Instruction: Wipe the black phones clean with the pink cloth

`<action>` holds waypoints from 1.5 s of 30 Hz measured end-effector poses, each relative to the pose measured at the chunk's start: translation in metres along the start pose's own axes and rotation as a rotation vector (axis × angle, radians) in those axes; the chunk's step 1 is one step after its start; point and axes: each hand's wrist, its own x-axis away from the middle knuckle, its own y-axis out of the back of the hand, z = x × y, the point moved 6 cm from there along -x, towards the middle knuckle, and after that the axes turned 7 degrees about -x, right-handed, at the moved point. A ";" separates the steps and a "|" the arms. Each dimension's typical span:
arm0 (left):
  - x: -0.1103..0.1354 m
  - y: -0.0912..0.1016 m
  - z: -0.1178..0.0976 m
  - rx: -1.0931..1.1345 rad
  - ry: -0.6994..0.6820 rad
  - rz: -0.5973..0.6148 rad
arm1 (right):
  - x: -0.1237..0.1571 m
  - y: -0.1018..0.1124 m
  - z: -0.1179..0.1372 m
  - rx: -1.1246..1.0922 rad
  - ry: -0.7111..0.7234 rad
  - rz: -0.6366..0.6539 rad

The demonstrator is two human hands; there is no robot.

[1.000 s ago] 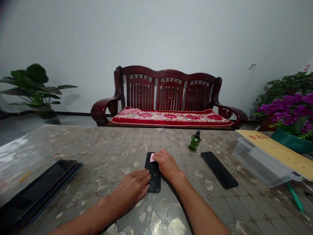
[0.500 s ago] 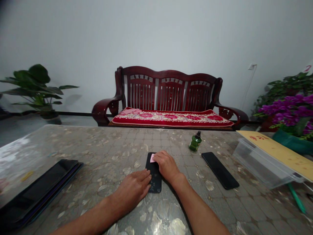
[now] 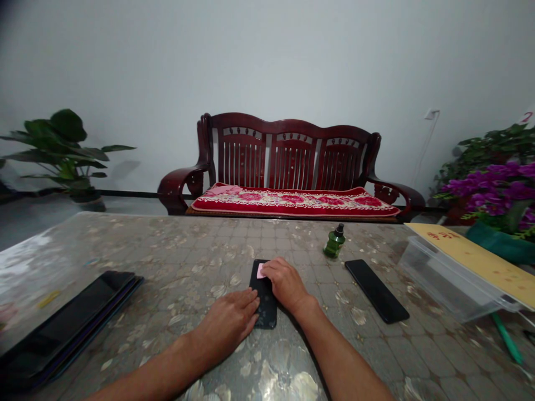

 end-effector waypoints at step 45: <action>-0.003 0.004 0.002 0.052 0.019 0.069 | 0.001 -0.004 -0.008 0.084 -0.086 -0.007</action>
